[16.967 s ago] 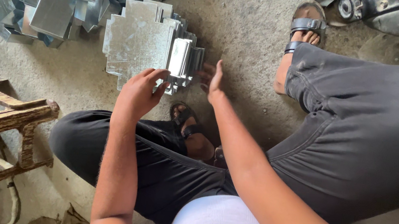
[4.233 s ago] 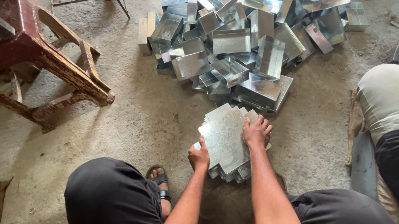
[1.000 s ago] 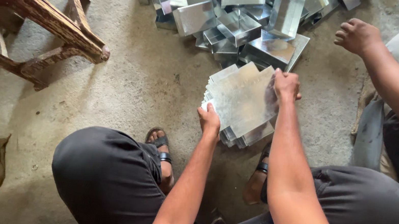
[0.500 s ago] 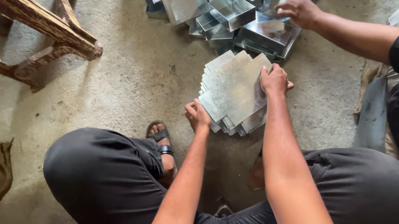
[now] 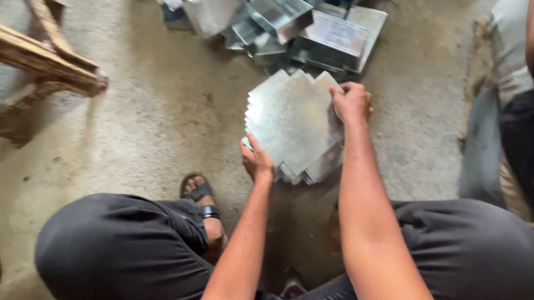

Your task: The person sits on the floor and stacks small, flat metal sheets into a neat pile. They then stand up and continue to pick up sheets from a larger pile on the floor, carrying them to a wooden stool and stacking them there.

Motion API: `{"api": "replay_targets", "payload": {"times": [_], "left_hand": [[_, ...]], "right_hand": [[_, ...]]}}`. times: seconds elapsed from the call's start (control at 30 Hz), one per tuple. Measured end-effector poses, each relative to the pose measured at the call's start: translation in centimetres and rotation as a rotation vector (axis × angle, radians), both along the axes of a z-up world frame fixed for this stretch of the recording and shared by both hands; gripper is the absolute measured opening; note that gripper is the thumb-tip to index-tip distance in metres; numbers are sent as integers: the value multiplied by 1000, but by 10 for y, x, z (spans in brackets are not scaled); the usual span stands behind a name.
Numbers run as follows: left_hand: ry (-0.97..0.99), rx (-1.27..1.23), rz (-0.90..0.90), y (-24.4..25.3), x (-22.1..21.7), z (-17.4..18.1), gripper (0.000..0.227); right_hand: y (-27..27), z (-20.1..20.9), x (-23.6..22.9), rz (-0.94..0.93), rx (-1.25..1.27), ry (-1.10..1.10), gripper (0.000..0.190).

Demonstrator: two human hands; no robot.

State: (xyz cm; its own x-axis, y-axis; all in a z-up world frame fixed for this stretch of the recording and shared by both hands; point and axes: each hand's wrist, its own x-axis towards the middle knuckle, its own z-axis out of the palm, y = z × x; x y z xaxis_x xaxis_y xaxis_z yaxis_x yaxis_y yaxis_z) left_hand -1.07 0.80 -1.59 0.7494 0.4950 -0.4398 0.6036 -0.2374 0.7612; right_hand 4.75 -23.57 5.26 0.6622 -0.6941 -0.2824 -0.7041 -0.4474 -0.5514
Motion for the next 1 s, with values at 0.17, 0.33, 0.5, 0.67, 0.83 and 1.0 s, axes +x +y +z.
{"api": "replay_targets", "payload": {"times": [0.17, 0.33, 0.5, 0.67, 0.83, 1.0], "left_hand": [[-84, 82, 4, -6, -1, 0, 60], [-143, 122, -3, -6, -1, 0, 58], [-134, 136, -53, -6, 2, 0, 57], [-111, 187, -114, 0, 1, -15, 61], [-136, 189, -92, 1, 2, -36, 61], [-46, -103, 55, -3, 14, -35, 61]], "right_hand": [[-7, -4, 0, -19, 42, -35, 31], [-4, -14, 1, -27, 39, -86, 36], [-1, -28, 1, -30, -30, -50, 42], [10, -51, -4, 58, -117, -14, 40], [12, -55, -7, 84, -187, -104, 46], [19, -38, -13, 72, -124, -35, 47]]}}
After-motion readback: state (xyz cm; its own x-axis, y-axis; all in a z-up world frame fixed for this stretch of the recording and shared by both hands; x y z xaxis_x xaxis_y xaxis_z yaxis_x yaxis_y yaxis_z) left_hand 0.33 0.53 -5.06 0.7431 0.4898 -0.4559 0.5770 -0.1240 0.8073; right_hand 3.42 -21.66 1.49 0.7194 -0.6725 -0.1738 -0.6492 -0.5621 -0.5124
